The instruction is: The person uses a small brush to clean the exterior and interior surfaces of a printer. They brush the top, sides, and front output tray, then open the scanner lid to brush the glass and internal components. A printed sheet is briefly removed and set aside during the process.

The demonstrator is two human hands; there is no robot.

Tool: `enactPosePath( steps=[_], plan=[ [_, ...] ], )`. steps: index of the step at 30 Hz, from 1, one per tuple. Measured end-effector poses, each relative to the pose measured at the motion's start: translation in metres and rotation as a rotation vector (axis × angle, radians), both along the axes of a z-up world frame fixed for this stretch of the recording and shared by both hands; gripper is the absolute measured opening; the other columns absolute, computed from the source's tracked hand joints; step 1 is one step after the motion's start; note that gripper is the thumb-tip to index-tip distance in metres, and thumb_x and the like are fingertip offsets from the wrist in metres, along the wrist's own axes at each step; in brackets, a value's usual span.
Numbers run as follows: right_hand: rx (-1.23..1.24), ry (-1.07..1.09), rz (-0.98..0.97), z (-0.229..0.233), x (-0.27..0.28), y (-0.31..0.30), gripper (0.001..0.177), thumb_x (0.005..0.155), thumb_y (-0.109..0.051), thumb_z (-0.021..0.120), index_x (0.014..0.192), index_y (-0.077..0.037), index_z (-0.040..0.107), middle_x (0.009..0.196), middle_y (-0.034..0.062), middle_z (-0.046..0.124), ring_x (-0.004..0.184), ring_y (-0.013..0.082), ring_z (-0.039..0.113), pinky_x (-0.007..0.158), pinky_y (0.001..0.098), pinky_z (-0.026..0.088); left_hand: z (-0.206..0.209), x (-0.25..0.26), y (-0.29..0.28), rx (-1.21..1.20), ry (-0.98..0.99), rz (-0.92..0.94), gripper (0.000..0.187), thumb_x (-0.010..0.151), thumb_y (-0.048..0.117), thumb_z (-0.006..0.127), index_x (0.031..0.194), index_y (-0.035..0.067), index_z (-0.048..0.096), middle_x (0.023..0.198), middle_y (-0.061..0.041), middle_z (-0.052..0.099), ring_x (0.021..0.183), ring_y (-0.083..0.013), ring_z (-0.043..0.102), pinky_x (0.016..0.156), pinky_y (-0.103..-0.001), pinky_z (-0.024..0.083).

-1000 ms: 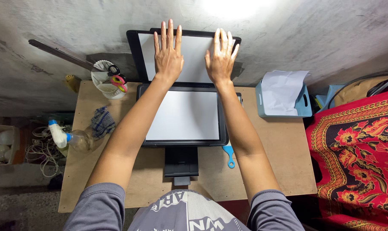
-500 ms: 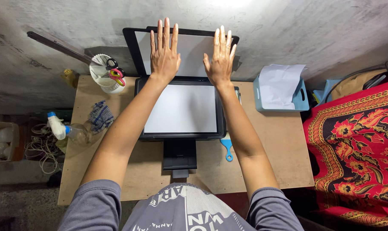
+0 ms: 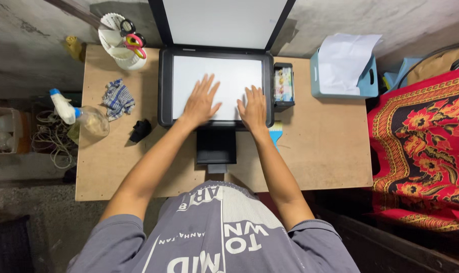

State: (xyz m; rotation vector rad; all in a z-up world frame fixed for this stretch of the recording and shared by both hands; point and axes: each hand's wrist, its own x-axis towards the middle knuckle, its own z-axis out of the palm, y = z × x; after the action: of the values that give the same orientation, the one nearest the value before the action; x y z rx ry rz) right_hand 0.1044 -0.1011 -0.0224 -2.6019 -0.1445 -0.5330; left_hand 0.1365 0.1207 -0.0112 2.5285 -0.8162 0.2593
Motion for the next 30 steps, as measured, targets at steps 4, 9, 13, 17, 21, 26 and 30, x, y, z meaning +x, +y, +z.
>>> enactPosePath(
  steps=[4, 9, 13, 17, 21, 26, 30],
  plan=[
    [-0.017, -0.025, -0.132, -0.033, -0.027, -0.009, 0.049, 0.093, -0.019, 0.072, 0.134, 0.006, 0.061, 0.143, 0.0304, 0.055, 0.136, 0.0496, 0.047, 0.114, 0.053, 0.039, -0.025, -0.038, 0.007, 0.011, 0.052, -0.074, 0.076, 0.094, 0.044, 0.071, 0.151, 0.001, 0.046, 0.162, -0.023, 0.035, 0.152, -0.0425, 0.029, 0.122, -0.055, 0.027],
    [0.0, 0.013, -0.172, -0.04, -0.043, -0.015, 0.052, 0.093, -0.021, 0.073, 0.135, 0.007, 0.061, 0.144, 0.0309, 0.054, 0.137, 0.0487, 0.046, 0.113, 0.0523, 0.04, -0.03, -0.055, 0.015, 0.067, 0.024, -0.092, 0.081, 0.088, 0.05, 0.073, 0.149, 0.002, 0.049, 0.16, -0.022, 0.036, 0.149, -0.0414, 0.028, 0.122, -0.055, 0.025],
    [0.019, 0.08, -0.201, -0.033, -0.046, -0.015, 0.054, 0.09, -0.024, 0.075, 0.132, 0.007, 0.062, 0.141, 0.0287, 0.058, 0.135, 0.0471, 0.047, 0.11, 0.052, 0.04, -0.031, -0.056, 0.012, 0.08, 0.051, -0.064, 0.079, 0.088, 0.052, 0.071, 0.15, 0.008, 0.051, 0.161, -0.017, 0.037, 0.152, -0.0379, 0.027, 0.124, -0.053, 0.024],
    [0.122, 0.151, -0.24, -0.031, -0.041, -0.016, 0.054, 0.091, -0.024, 0.074, 0.136, 0.004, 0.061, 0.142, 0.025, 0.06, 0.132, 0.0436, 0.051, 0.108, 0.0485, 0.043, -0.038, -0.054, 0.013, 0.059, 0.055, -0.062, 0.077, 0.093, 0.054, 0.067, 0.151, 0.008, 0.049, 0.163, -0.017, 0.036, 0.154, -0.0378, 0.025, 0.125, -0.053, 0.021],
    [0.299, 0.22, -0.335, -0.034, -0.032, -0.017, 0.057, 0.093, -0.027, 0.07, 0.142, 0.0, 0.059, 0.131, 0.026, 0.063, 0.128, 0.0402, 0.056, 0.108, 0.0454, 0.046, -0.042, -0.047, 0.007, 0.005, 0.041, -0.033, 0.077, 0.104, 0.053, 0.06, 0.159, 0.003, 0.039, 0.167, -0.018, 0.033, 0.157, -0.0367, 0.023, 0.128, -0.054, 0.018],
    [0.424, 0.12, -0.269, -0.038, -0.029, -0.015, 0.05, 0.097, -0.027, 0.066, 0.138, 0.002, 0.059, 0.125, 0.0222, 0.074, 0.125, 0.0361, 0.062, 0.108, 0.0437, 0.046, -0.038, -0.042, -0.007, 0.044, 0.114, 0.0, 0.089, 0.092, 0.052, 0.066, 0.156, 0.003, 0.03, 0.162, -0.023, 0.029, 0.151, -0.038, 0.02, 0.122, -0.055, 0.015],
    [0.647, 0.117, -0.227, -0.046, -0.031, -0.013, 0.047, 0.102, -0.028, 0.063, 0.137, 0.003, 0.06, 0.13, 0.0215, 0.071, 0.124, 0.0279, 0.067, 0.106, 0.0376, 0.05, -0.038, -0.04, -0.005, 0.004, 0.082, 0.03, 0.084, 0.086, 0.022, 0.074, 0.157, 0.003, 0.035, 0.163, -0.021, 0.036, 0.153, -0.037, 0.029, 0.125, -0.053, 0.023]
  ],
)
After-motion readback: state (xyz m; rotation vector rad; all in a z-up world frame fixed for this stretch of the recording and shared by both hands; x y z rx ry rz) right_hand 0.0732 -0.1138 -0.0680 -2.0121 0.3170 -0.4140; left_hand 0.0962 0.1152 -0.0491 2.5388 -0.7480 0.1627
